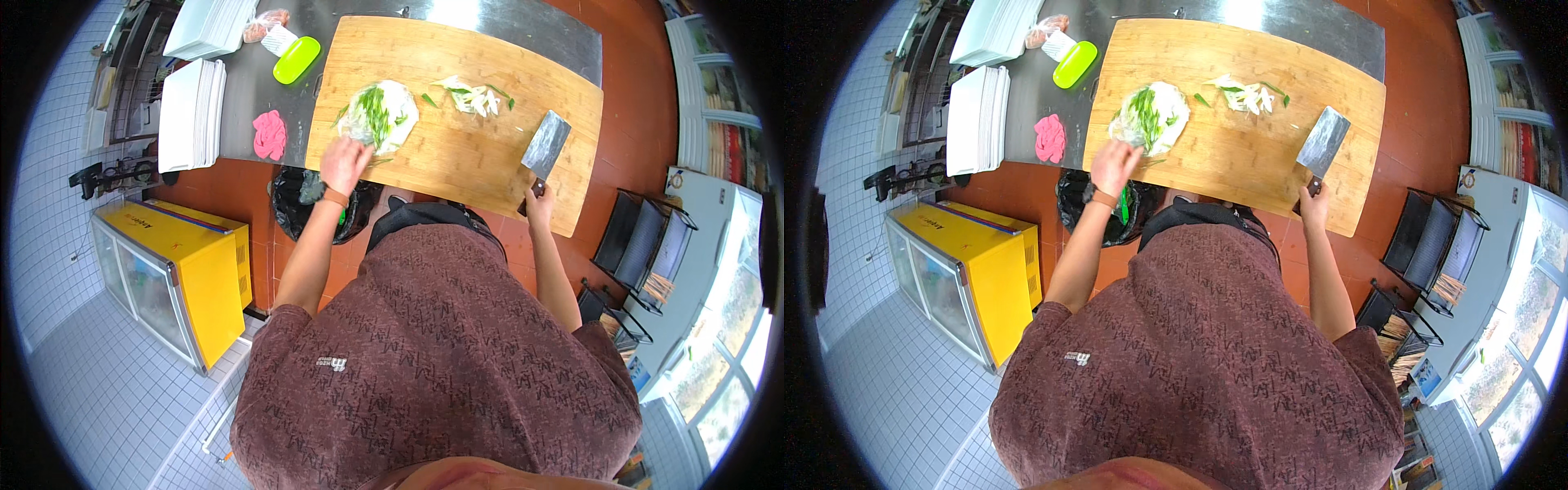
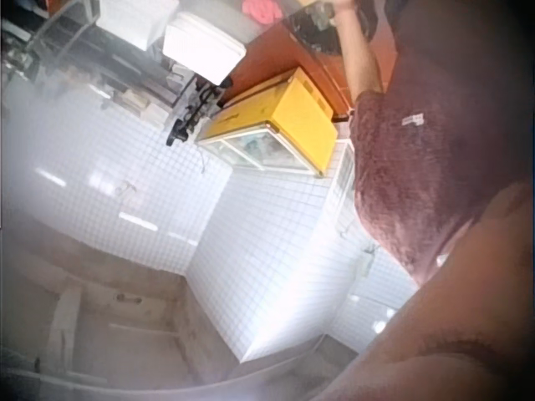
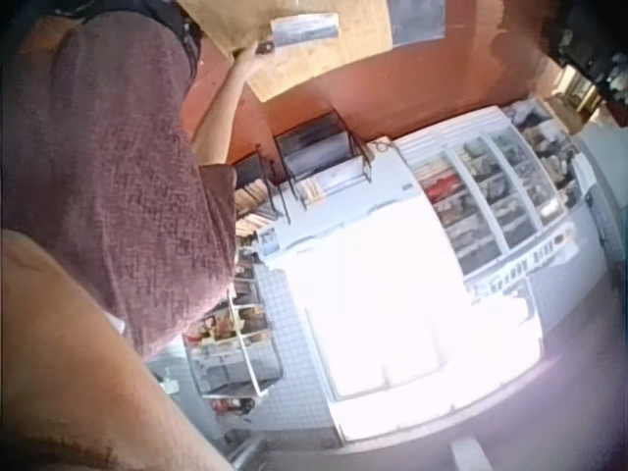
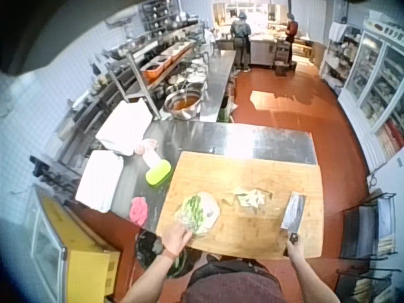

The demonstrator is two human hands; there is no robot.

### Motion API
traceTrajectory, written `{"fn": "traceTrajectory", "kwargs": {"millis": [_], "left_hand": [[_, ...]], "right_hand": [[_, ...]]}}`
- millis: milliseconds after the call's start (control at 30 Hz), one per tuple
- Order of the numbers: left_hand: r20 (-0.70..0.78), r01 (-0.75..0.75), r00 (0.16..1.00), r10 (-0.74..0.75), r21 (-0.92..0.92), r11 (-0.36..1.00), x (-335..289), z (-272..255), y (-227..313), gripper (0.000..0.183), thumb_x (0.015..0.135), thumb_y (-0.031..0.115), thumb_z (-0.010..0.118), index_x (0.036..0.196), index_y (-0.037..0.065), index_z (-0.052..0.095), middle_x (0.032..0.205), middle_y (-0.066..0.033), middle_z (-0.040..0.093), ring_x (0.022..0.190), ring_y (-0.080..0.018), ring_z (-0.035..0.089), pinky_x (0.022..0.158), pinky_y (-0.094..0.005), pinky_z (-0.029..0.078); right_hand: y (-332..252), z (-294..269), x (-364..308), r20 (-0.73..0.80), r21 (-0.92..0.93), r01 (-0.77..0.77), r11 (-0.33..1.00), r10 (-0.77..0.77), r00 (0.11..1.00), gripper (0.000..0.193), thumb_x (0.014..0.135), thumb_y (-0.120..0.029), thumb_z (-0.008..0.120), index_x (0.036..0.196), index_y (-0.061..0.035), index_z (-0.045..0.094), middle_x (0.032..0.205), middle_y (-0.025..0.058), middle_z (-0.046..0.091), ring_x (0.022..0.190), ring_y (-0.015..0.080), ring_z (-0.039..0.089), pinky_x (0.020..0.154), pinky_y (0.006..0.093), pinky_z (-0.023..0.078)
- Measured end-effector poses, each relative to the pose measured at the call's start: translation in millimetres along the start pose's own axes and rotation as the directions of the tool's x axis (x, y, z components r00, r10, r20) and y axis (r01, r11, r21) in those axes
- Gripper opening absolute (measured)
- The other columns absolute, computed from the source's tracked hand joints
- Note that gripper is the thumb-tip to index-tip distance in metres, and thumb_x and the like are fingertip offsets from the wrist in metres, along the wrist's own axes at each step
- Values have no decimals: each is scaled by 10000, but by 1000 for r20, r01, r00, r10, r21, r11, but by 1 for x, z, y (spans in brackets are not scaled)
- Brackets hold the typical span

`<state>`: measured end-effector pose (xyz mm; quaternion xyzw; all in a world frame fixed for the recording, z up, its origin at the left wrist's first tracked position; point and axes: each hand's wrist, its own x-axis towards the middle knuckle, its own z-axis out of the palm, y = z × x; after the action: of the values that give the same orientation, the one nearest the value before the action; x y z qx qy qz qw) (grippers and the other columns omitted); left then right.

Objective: The person slices green onions on a wooden cutting board using a cleaver, then gathers the pieces into a plastic bag and places it in a refrigerator. They later retrieve a cucumber, place it on the board, and begin slicing it.

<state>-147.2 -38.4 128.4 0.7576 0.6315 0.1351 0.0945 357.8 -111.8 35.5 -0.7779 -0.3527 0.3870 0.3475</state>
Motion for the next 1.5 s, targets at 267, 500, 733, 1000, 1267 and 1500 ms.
{"fn": "traceTrajectory", "kwargs": {"millis": [267, 500, 733, 1000, 1267, 1500], "left_hand": [[40, 199, 980, -195, -165, 966, -56, 81, 6, 216, 944, 294, 771, 963, 105, 666, 990, -121, 682, 946, -360, 697, 796, -483, 568], [-41, 191, 976, -213, -301, 934, -37, 25, 55, 260, 989, 340, 723, 859, 127, 648, 843, -97, 681, 789, -346, 701, 683, -473, 540], [-219, 181, 953, -207, -132, 975, 52, 14, -4, 317, 1046, 378, 617, 930, 117, 755, 918, -123, 754, 834, -375, 736, 738, -494, 586], [-39, 441, 891, -453, -167, 882, 49, 66, -137, 384, 978, 382, 742, 1245, 118, 668, 1259, -159, 696, 1110, -402, 694, 940, -520, 554], [-211, 222, 928, -307, -349, 910, 72, 30, -61, 246, 951, 332, 770, 898, 101, 704, 886, -72, 718, 802, -300, 712, 728, -434, 561], [-132, -216, 958, 255, 257, 942, 88, 14, -10, 125, 918, 257, 720, 857, 148, 735, 913, -57, 714, 975, -290, 677, 799, -467, 519]], "right_hand": [[11, -42, 19, 2, -623, 118, 773, -149, 989, 506, 903, -262, 769, 1294, 28, 633, 1367, 254, 578, 1224, 440, 620, 1017, 520, 533], [8, -43, 30, -17, -639, 160, 752, -222, 975, 548, 918, -268, 765, 1376, -8, 613, 1405, 217, 598, 1282, 396, 598, 1077, 490, 512], [-18, -28, 1, -49, -490, 238, 839, -299, 953, 525, 931, -176, 750, 1423, -39, 623, 1391, 190, 615, 1228, 332, 626, 1054, 445, 531], [-44, -8, -50, -28, -333, 416, 846, -450, 892, 343, 1014, -128, 711, 1332, -2, 686, 1117, 164, 724, 955, 269, 721, 833, 376, 593], [-142, 117, -49, 270, -221, 667, 712, -613, 743, 274, 988, -221, 741, 1210, -61, 744, 1153, 141, 754, 1023, 319, 735, 875, 444, 602], [-228, 242, -16, 422, -373, 913, 166, -846, 326, 208, 923, -221, 764, 1093, -102, 756, 1198, 65, 724, 1200, 301, 636, 1059, 453, 491]]}}
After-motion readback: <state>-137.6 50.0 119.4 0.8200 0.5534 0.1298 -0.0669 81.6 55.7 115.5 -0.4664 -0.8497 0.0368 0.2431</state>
